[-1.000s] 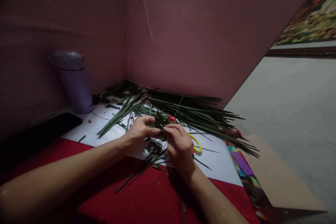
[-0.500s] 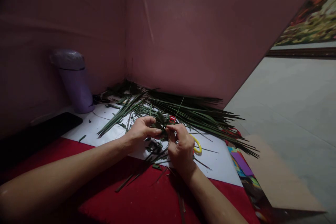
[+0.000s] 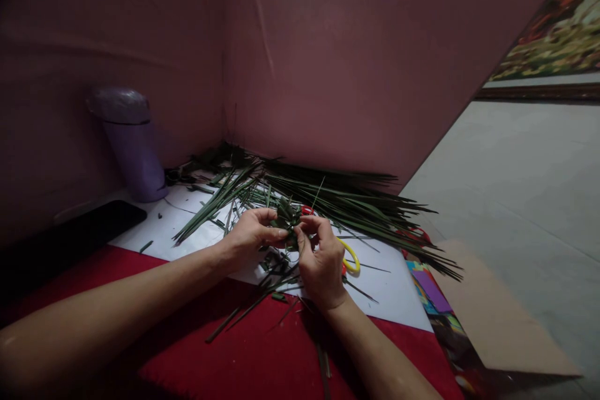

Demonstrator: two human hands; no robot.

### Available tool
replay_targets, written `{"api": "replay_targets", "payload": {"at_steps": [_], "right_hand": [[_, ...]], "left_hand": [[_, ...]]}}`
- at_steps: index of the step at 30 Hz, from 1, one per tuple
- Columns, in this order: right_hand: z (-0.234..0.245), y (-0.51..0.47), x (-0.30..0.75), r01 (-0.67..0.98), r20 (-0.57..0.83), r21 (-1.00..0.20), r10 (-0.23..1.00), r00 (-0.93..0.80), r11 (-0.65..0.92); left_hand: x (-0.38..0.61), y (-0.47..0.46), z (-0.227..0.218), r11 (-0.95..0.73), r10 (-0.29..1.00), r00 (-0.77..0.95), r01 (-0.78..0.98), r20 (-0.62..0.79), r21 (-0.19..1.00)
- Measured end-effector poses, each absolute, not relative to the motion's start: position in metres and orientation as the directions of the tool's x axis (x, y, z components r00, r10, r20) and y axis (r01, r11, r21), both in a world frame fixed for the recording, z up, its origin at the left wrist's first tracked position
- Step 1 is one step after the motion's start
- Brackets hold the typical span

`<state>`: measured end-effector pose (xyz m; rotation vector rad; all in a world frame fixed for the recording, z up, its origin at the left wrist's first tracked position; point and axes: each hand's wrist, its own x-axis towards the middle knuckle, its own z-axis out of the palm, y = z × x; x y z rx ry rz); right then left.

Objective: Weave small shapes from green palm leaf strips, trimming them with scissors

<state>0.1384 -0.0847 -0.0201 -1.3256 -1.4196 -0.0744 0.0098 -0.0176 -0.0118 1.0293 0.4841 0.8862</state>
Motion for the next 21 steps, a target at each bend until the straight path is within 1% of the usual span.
{"api": "replay_targets", "payload": {"at_steps": [3,10,14,18,21], "right_hand": [[-0.0196,-0.0837,0.1376,0.665,0.669,-0.657,0.682,0.295,0.356],[-0.0198,-0.0819,0.1369,0.615,0.633,-0.704,0.706,0.319,0.354],[-0.0186,-0.0804,0.1366,0.501,0.585,-0.776,0.733,0.346,0.383],[-0.0182,-0.0793,0.1364,0.412,0.553,-0.815,0.761,0.339,0.408],[-0.0189,-0.0791,0.1369,0.44,0.557,-0.803,0.768,0.316,0.402]], "left_hand": [[0.0106,-0.0166,-0.0131,0.23,0.817,0.575,-0.405,0.05,0.885],[0.0131,-0.0132,-0.0198,0.245,0.814,0.579,-0.417,0.047,0.875],[0.0137,-0.0114,-0.0222,0.248,0.819,0.573,-0.412,0.037,0.877],[0.0131,-0.0116,-0.0208,0.253,0.821,0.57,-0.4,0.023,0.881],[0.0127,-0.0121,-0.0199,0.26,0.819,0.573,-0.413,0.027,0.873]]}}
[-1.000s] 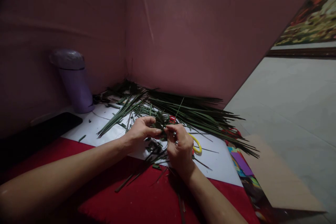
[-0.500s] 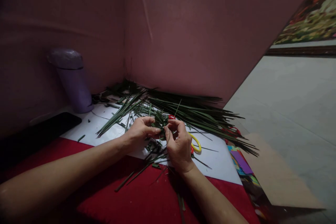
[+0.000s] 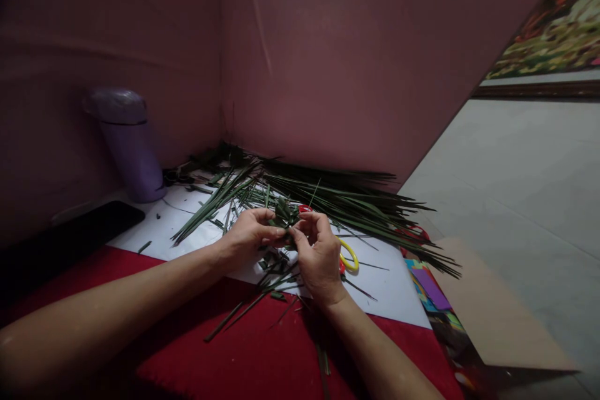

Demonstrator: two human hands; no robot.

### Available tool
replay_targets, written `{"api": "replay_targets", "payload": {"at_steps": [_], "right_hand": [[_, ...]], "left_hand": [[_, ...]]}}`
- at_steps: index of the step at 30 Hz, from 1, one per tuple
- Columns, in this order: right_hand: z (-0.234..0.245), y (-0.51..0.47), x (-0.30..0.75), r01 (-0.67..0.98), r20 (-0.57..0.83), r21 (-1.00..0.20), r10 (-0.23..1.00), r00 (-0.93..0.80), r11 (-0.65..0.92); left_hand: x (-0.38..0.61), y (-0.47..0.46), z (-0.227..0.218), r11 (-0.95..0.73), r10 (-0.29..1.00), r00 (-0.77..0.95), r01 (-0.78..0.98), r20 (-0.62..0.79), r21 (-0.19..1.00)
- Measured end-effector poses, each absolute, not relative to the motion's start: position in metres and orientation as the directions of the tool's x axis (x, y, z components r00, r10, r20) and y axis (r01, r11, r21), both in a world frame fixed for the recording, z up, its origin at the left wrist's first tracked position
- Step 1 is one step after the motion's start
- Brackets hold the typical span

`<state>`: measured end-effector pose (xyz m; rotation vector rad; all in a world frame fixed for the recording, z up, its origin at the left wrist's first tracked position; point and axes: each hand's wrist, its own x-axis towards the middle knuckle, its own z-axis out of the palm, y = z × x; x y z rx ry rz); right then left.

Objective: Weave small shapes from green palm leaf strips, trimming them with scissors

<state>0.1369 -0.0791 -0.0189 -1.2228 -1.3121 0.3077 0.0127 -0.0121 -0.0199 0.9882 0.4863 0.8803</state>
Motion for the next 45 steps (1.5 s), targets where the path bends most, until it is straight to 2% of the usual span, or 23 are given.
{"api": "replay_targets", "payload": {"at_steps": [6,9,12,15,19,21,22,25,28,30,33,37,40,42,45], "right_hand": [[-0.017,-0.082,0.138,0.61,0.614,-0.71,0.734,0.291,0.352],[-0.015,-0.085,0.138,0.698,0.664,-0.623,0.711,0.233,0.352],[-0.013,-0.089,0.139,0.758,0.72,-0.455,0.693,0.006,0.467],[-0.013,-0.089,0.14,0.746,0.697,-0.294,0.668,-0.26,0.597],[-0.014,-0.089,0.138,0.728,0.666,-0.165,0.619,-0.416,0.666],[-0.013,-0.092,0.132,0.678,0.679,-0.212,0.605,-0.415,0.704],[-0.013,-0.095,0.128,0.645,0.686,-0.277,0.616,-0.387,0.713],[-0.01,-0.101,0.117,0.511,0.661,-0.58,0.733,-0.158,0.634],[-0.009,-0.102,0.109,0.318,0.455,-0.858,0.884,0.106,0.404],[-0.009,-0.1,0.109,0.195,0.298,-0.944,0.941,0.159,0.266],[-0.009,-0.096,0.111,0.093,0.182,-0.982,0.966,0.182,0.167],[-0.009,-0.094,0.113,0.07,0.173,-0.984,0.96,0.219,0.161],[-0.01,-0.093,0.113,0.074,0.191,-0.981,0.946,0.26,0.178],[-0.012,-0.092,0.115,0.089,0.21,-0.977,0.935,0.287,0.192],[-0.015,-0.089,0.117,0.124,0.234,-0.971,0.93,0.284,0.207]], "left_hand": [[0.012,-0.012,-0.019,0.251,0.824,0.566,-0.399,0.021,0.882],[0.012,-0.012,-0.016,0.276,0.837,0.547,-0.405,-0.011,0.872],[0.011,-0.012,-0.011,0.322,0.866,0.496,-0.441,-0.072,0.838],[0.009,-0.012,-0.006,0.359,0.889,0.438,-0.492,-0.131,0.793],[0.008,-0.012,-0.005,0.365,0.895,0.42,-0.502,-0.148,0.784],[0.008,-0.011,-0.006,0.366,0.892,0.428,-0.493,-0.147,0.789],[0.008,-0.011,-0.007,0.366,0.89,0.432,-0.485,-0.146,0.794],[0.009,-0.011,-0.008,0.351,0.89,0.431,-0.444,-0.148,0.824],[0.009,-0.011,-0.008,0.321,0.903,0.404,-0.408,-0.147,0.855],[0.009,-0.011,-0.007,0.304,0.911,0.387,-0.401,-0.142,0.864],[0.009,-0.011,-0.007,0.288,0.919,0.369,-0.397,-0.136,0.872],[0.01,-0.009,-0.009,0.152,0.946,0.321,-0.319,-0.044,0.935],[0.007,-0.006,-0.008,-0.093,0.982,0.154,-0.127,0.112,0.988],[0.005,-0.007,-0.005,-0.265,0.963,0.056,-0.012,0.265,0.964],[0.003,-0.013,0.003,-0.451,0.89,0.085,0.026,0.448,0.892]]}}
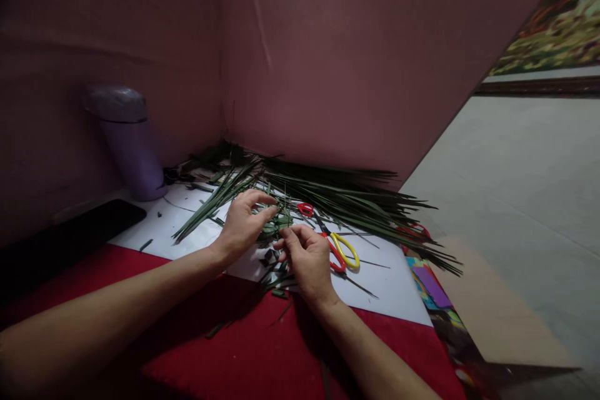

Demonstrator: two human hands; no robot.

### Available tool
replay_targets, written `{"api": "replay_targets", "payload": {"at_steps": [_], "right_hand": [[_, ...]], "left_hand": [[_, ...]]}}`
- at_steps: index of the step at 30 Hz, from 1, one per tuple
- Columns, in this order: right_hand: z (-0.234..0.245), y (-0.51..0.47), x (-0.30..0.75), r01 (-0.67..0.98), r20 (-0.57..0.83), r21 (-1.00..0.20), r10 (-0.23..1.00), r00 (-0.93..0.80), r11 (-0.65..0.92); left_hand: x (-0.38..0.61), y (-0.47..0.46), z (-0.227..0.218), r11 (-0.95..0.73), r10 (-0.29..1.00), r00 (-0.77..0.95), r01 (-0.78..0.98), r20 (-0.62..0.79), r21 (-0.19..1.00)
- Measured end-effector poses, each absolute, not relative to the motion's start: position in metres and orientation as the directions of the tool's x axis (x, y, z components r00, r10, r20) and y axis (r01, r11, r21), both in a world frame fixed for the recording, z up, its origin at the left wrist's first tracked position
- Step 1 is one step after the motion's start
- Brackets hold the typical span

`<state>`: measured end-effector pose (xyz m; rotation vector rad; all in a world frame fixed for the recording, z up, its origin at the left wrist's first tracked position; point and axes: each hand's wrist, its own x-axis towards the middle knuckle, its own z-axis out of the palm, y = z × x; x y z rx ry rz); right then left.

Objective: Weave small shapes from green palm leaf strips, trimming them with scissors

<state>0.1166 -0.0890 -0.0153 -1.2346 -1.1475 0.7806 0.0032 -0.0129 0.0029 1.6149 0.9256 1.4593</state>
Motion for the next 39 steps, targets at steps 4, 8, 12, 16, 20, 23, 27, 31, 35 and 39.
{"api": "replay_targets", "payload": {"at_steps": [4,8,12,16,20,23,27,31,35,39], "right_hand": [[-0.02,-0.088,0.118,0.163,0.256,-0.962,0.935,0.247,0.22],[-0.017,-0.086,0.124,0.24,0.287,-0.943,0.927,0.242,0.229],[-0.009,-0.077,0.151,0.312,0.392,-0.908,0.833,0.391,0.281],[-0.009,-0.067,0.183,0.476,0.457,-0.855,0.732,0.505,0.206],[-0.015,-0.061,0.198,0.833,0.546,-0.55,0.782,0.3,0.065],[-0.013,-0.054,0.201,0.952,0.569,-0.304,0.808,0.156,0.031],[-0.003,-0.033,0.203,0.979,0.484,-0.205,0.87,0.087,0.016],[-0.001,-0.01,0.199,0.993,0.375,-0.117,0.927,0.035,0.009],[-0.008,0.002,0.188,1.0,0.299,-0.022,0.954,0.016,-0.01],[-0.005,0.0,0.182,0.999,0.276,0.046,0.961,0.002,-0.015]], "left_hand": [[0.005,-0.024,0.009,-0.366,0.872,0.33,-0.049,0.361,0.929],[0.008,-0.025,0.008,-0.201,0.87,0.429,-0.138,0.242,0.97],[0.008,-0.02,0.008,-0.143,0.893,0.404,-0.166,0.2,0.976],[0.008,-0.02,0.007,-0.053,0.877,0.459,-0.202,0.142,0.978],[0.008,-0.02,0.006,-0.052,0.881,0.448,-0.231,0.154,0.971],[0.007,-0.018,0.006,-0.062,0.893,0.422,-0.227,0.156,0.972],[0.007,-0.015,0.005,-0.07,0.898,0.415,-0.196,0.148,0.978],[0.007,-0.014,0.004,-0.068,0.911,0.39,-0.178,0.134,0.982],[0.007,-0.015,0.005,-0.053,0.914,0.388,-0.168,0.115,0.984],[0.006,-0.015,0.007,-0.051,0.917,0.385,-0.16,0.11,0.986]]}}
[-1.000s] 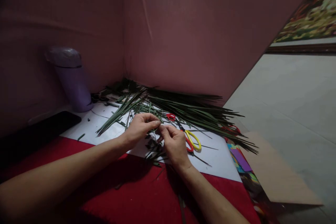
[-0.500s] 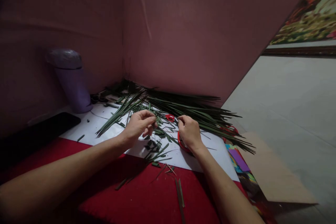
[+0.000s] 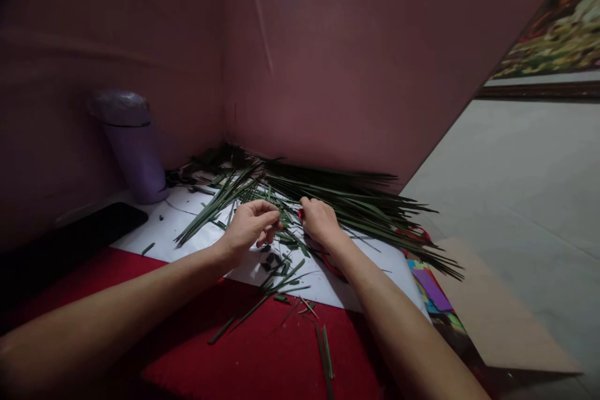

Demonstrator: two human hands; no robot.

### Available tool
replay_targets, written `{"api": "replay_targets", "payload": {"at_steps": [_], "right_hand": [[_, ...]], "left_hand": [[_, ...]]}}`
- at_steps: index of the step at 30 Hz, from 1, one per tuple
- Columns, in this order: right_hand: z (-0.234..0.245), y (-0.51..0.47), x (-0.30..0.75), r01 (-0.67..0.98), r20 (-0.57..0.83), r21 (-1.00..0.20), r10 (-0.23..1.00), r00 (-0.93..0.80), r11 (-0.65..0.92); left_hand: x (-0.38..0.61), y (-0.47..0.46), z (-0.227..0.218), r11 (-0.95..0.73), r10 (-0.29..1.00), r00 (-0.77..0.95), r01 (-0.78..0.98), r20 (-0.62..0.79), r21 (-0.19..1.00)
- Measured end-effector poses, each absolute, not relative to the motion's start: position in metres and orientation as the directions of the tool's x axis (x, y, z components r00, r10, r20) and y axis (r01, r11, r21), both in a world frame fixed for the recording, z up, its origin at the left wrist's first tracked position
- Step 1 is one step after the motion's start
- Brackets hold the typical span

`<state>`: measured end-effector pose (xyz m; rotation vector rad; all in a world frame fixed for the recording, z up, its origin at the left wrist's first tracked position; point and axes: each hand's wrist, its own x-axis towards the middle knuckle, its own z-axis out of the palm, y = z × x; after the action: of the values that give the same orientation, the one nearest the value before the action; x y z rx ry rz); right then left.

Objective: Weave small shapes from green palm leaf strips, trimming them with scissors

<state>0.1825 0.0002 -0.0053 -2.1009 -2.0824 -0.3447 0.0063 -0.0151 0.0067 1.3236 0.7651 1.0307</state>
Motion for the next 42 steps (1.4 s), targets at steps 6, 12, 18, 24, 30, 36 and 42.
{"api": "replay_targets", "payload": {"at_steps": [6,12,18,24,30,36,42], "right_hand": [[0.008,-0.022,0.19,0.995,0.29,0.024,0.954,0.081,-0.092],[0.001,-0.062,0.176,0.781,0.286,-0.59,0.958,-0.033,0.203],[-0.001,-0.085,0.153,0.821,0.343,-0.517,0.937,-0.062,0.244],[-0.002,-0.086,0.145,0.849,0.373,-0.48,0.928,-0.028,0.219],[-0.003,-0.087,0.144,0.829,0.38,-0.514,0.925,-0.01,0.219],[-0.005,-0.086,0.144,0.801,0.399,-0.55,0.917,0.003,0.237],[-0.006,-0.086,0.143,0.786,0.406,-0.572,0.914,0.024,0.233]], "left_hand": [[0.006,-0.015,0.006,-0.042,0.912,0.395,-0.181,0.112,0.983],[0.007,-0.014,0.002,-0.031,0.918,0.38,-0.21,0.111,0.977],[0.008,-0.014,0.001,-0.03,0.899,0.418,-0.237,0.13,0.971],[0.009,-0.015,0.0,-0.034,0.884,0.447,-0.228,0.135,0.973],[0.01,-0.016,-0.001,-0.026,0.885,0.45,-0.203,0.117,0.979],[0.011,-0.015,-0.002,-0.04,0.885,0.448,-0.192,0.123,0.981],[0.01,-0.018,0.001,-0.03,0.887,0.447,-0.194,0.115,0.981]]}}
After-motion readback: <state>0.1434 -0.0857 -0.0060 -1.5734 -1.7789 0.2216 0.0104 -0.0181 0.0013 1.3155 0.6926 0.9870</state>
